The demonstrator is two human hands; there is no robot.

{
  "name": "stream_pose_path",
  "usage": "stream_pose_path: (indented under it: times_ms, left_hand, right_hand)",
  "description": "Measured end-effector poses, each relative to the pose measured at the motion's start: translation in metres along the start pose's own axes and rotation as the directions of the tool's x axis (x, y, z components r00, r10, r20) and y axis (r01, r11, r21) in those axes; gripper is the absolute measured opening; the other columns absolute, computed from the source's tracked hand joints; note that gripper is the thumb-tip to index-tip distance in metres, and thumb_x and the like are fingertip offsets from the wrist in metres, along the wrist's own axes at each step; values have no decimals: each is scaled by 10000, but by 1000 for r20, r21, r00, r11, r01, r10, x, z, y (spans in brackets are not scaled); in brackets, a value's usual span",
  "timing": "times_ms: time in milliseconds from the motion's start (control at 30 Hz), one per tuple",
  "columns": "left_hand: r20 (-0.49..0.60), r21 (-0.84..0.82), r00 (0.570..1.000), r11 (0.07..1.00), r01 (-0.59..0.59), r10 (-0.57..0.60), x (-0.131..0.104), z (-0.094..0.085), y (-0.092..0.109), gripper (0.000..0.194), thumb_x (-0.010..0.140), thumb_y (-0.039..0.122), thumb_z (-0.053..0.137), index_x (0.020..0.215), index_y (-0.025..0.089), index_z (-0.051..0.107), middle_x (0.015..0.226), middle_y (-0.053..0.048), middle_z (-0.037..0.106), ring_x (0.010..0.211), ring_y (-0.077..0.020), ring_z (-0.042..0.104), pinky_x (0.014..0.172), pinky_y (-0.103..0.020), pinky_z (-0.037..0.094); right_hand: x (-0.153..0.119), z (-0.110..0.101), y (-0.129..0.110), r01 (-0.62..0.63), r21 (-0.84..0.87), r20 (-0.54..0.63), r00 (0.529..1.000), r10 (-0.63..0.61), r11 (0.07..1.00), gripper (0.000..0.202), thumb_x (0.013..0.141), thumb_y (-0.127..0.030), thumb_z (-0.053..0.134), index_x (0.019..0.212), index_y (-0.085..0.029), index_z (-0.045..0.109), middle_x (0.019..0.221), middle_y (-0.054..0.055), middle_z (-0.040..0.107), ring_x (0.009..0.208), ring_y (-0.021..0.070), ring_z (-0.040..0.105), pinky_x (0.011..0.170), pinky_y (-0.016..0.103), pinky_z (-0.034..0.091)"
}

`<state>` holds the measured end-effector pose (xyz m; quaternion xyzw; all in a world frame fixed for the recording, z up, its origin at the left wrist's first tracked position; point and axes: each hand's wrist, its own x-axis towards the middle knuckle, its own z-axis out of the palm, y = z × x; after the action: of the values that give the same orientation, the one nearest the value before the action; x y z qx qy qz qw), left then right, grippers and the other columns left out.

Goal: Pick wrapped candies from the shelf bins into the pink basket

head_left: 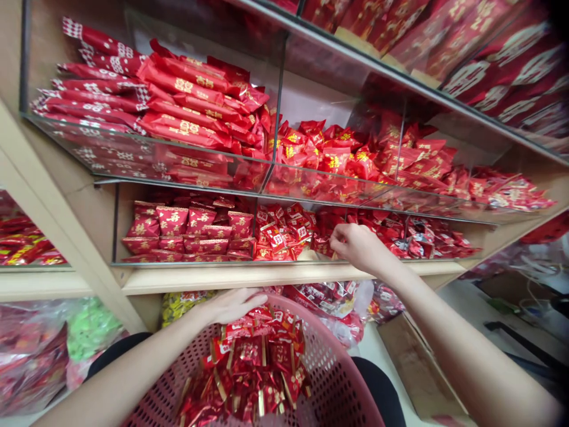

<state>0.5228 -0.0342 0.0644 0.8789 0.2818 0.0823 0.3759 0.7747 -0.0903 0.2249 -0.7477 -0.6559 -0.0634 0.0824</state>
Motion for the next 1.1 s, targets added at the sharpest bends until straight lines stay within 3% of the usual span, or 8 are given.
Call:
stream_pose_path:
  times_ms: [200, 400, 533, 633, 800, 900, 1000, 1100]
  left_hand:
    - [0, -54, 996, 995, -84, 84, 4, 1, -1, 528, 892, 540, 246, 1219, 225, 516, 1251, -10, 536, 1096, -210, 509, 979, -307, 337]
    - [-2, -47, 992, 991, -127, 127, 2, -2, 6, 485, 905, 516, 245, 1211, 259, 521, 1185, 14, 584, 1024, -186, 547, 942, -301, 363]
    - [-8, -31, 992, 992, -124, 124, 4, 2, -2, 481, 903, 521, 245, 1231, 269, 491, 1260, 6, 527, 1089, -182, 511, 971, -307, 338]
    - [-9, -18, 994, 993, -113, 113, 7, 5, -8, 484, 897, 532, 249, 1250, 281, 466, 1279, 7, 510, 1117, -186, 492, 981, -309, 324]
    - [0, -32, 997, 996, -81, 81, 5, 5, -9, 493, 900, 536, 226, 1198, 270, 515, 1228, 17, 550, 1055, -184, 526, 934, -278, 346]
    - [21, -10, 1000, 1000, -10, 11, 2, 4, -8, 560, 886, 570, 202, 1120, 220, 571, 1135, -2, 608, 974, -202, 555, 869, -278, 378]
    - [16, 6, 999, 999, 32, -32, 0, 1, -5, 588, 878, 588, 192, 1099, 203, 578, 1112, -17, 617, 948, -201, 558, 844, -272, 385]
    - [30, -5, 999, 1000, 18, -18, -1, -1, 0, 571, 883, 576, 194, 1070, 204, 585, 1113, -25, 613, 936, -189, 560, 846, -268, 382]
  right_hand:
    - [-55, 20, -23, 229, 512, 50, 954, -295, 828, 170, 814, -225, 431, 706, -192, 558, 605, -17, 576, 542, 107, 496, 501, 214, 344]
    - [-86, 78, -37, 235, 592, 175, 896, -408, 771, 157, 810, -149, 403, 742, -182, 541, 635, -20, 556, 571, 93, 467, 539, 216, 331]
    - [-93, 109, -31, 165, 611, 227, 900, -371, 774, 164, 815, -152, 398, 729, -181, 534, 641, -14, 547, 598, 100, 469, 569, 229, 349]
    - [-97, 120, -38, 78, 718, 286, 872, -396, 691, 153, 830, -195, 409, 746, -187, 536, 646, -13, 546, 585, 99, 484, 554, 227, 370]
    - [-100, 132, -83, -249, 874, 442, 764, -469, 418, 106, 837, -256, 436, 800, -183, 504, 556, -52, 505, 455, 73, 501, 424, 176, 342]
    - [-100, 144, -117, -332, 879, 469, 728, -500, 343, 90, 816, -199, 446, 768, -161, 512, 507, -62, 492, 416, 59, 490, 402, 153, 339]
    - [-100, 159, -143, -349, 862, 500, 705, -503, 368, 107, 802, -161, 436, 814, -143, 541, 487, -66, 490, 392, 52, 485, 389, 139, 327]
    - [-98, 168, -158, -259, 831, 509, 712, -485, 491, 177, 806, -161, 409, 844, -130, 579, 475, -57, 491, 399, 66, 513, 410, 149, 343]
